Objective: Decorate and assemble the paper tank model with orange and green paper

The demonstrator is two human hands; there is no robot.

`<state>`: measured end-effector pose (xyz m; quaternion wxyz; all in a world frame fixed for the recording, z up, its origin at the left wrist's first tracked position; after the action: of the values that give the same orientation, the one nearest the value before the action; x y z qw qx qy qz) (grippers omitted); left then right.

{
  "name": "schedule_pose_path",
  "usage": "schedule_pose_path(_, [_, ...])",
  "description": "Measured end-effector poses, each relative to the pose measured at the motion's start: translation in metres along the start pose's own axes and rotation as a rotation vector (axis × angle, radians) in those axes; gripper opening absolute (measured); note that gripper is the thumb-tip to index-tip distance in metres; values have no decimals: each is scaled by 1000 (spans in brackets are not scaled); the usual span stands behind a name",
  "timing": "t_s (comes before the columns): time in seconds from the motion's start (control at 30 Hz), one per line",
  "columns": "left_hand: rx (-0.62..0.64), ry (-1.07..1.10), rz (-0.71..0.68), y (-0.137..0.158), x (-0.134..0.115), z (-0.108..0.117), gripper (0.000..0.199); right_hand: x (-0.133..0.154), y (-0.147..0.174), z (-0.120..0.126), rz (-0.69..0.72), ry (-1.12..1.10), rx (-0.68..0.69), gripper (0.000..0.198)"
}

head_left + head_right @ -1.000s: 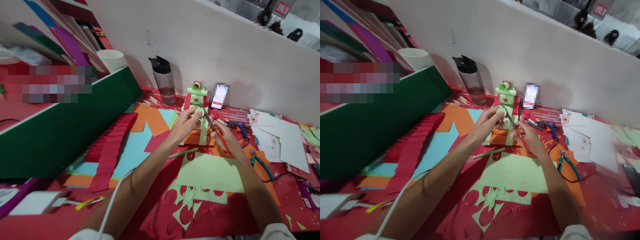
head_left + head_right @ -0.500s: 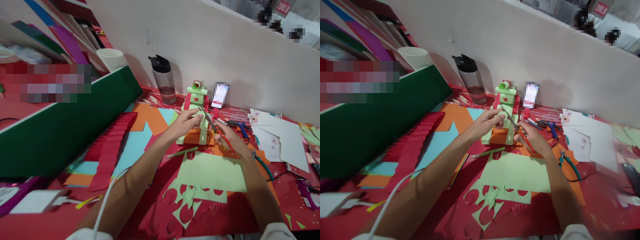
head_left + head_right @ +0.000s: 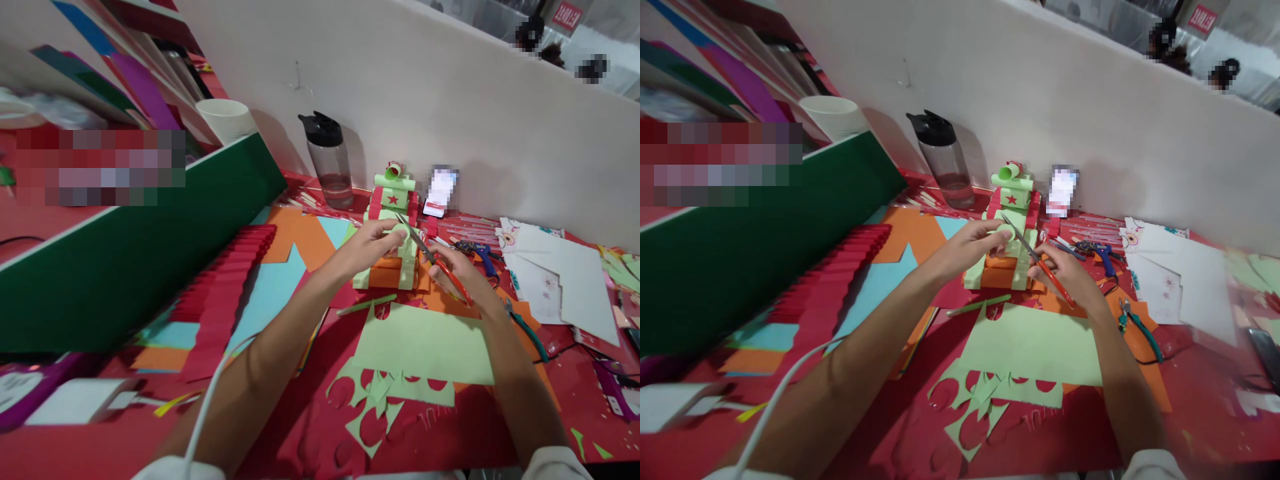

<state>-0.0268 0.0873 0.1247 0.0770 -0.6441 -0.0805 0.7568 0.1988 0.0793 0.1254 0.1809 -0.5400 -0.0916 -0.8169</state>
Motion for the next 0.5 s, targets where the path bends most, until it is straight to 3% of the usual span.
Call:
schedule_pose_path(0.27, [55,-85,5,0,-1,4,39,-5,-1,4,-34,3,73,51])
schedule_pose_path(0.5, [91,-124,28,1,-3,7,38,-2,0,0,-80,35,25,46])
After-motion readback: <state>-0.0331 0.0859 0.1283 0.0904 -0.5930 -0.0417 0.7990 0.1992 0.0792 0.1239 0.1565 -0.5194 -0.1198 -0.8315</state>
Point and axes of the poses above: each hand's wrist, its own y-axis away from the middle knuckle, its own z-axis out of the back of the hand, x = y × z, the point moved 1 cm from there along -y, towards the middle knuckle, and after that the axes turned 14 degrees about -x, right-handed, at the moved point
